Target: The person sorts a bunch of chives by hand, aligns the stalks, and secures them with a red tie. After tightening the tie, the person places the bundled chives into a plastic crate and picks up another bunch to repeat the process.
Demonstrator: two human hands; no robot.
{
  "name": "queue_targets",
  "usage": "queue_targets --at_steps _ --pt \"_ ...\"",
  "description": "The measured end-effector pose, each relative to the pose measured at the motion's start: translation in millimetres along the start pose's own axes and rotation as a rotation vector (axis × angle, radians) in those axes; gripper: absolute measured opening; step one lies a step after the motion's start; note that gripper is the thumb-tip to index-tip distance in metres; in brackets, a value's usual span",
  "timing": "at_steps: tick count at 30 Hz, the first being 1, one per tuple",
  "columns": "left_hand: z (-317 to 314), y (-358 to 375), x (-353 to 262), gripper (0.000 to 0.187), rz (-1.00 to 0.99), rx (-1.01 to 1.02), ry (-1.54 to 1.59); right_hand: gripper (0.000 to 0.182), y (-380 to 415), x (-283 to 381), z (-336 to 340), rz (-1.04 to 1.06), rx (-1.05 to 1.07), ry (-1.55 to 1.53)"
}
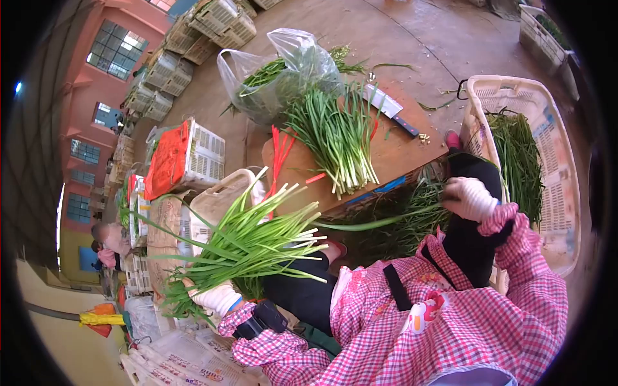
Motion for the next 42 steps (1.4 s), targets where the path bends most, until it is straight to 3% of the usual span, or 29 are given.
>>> queue_targets --at_steps 2,3,4,6,7,8,11,14,16,18,20,21,22,24,26,30,32,34,35,38,40,42 --pt "2 -6 -4 0.04 -0.018 0.026 -0.011 0.029 7 23 13 -0.093 0.221 0.378" --pt "4 -7 -6 0.04 0.023 0.066 -0.018 0.03 6 34 13 -0.028 0.183 0.236" --pt "10 -11 -8 0.04 0.023 0.067 -0.018 0.032 3 48 4 0.071 0.053 -0.083" --pt "18 -19 -9 0.037 0.036 0.204 -0.087 0.034 -3 98 0 0.093 0.226 -0.834" --pt "14 -17 -7 0.037 0.035 0.209 -0.087 0.036 -9 123 -9 -0.017 0.435 -1.262" --pt "9 -12 -5 0.036 0.016 0.193 -0.109 0.038 -15 144 -17 -0.059 0.512 -1.499" --pt "0 4 2 0.035 0.007 0.192 -0.135 0.037 -45 190 -69 -0.043 0.431 -2.05" --pt "6 5 5 0.034 0.051 0.257 -0.134 0.02 -69 220 -82 -0.048 0.59 -2.441" --pt "7 8 10 0.035 0.063 0.226 -0.108 0.024 -81 227 -95 0.084 0.69 -2.585" --pt "0 15 19 0.037 0.063 0.242 -0.082 0.026 -80 227 -91 0.078 0.63 -2.54" --pt "-4 16 26 0.048 0.116 0.137 0.165 0.025 -76 222 -88 0.175 0.633 -2.611" --pt "-6 17 29 0.048 0.119 0.136 0.164 0.026 -74 215 -88 0.319 0.68 -2.65" --pt "-8 17 31 0.048 0.101 0.105 0.037 0.032 -69 206 -92 0.372 0.679 -2.572" --pt "-12 18 37 0.049 0.084 0.069 -0.093 0.019 -52 184 -75 0.253 0.678 -2.164" --pt "-15 18 42 0.051 0.034 0.043 -0.143 0.03 -46 149 -78 0.177 0.685 -1.77" --pt "-8 3 38 0.049 0.073 0.201 -0.194 0.026 -32 79 -62 0.065 0.794 -1.179" --pt "-14 8 32 0.047 0.081 0.173 -0.172 0.028 -27 59 -38 0.23 0.721 -0.293" --pt "-19 9 26 0.042 0.017 0.131 -0.165 0.033 -19 42 -41 0.033 0.729 0.43" --pt "-23 12 26 0.042 0.037 0.118 -0.118 0.038 -19 45 -40 0.006 0.717 0.367" --pt "-28 20 22 0.043 0.025 0.112 -0.092 0.04 -18 98 -17 0.326 0.313 -0.182" --pt "-28 20 19 0.042 0.044 0.14 -0.103 0.037 -25 133 -16 0.419 0.162 -0.424" --pt "-33 27 18 0.042 -0.005 0.128 -0.147 0.035 -26 164 -21 0.529 0.065 -0.492"
Point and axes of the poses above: each hand's wrist, its own y-axis away from the middle knuckle, its own z-axis out of the back of the hand, x = y × z, the point moved 2 cm from there along -y, towards the middle knuckle, and after that the axes turned 8 degrees about x, right-handed, at the moved point
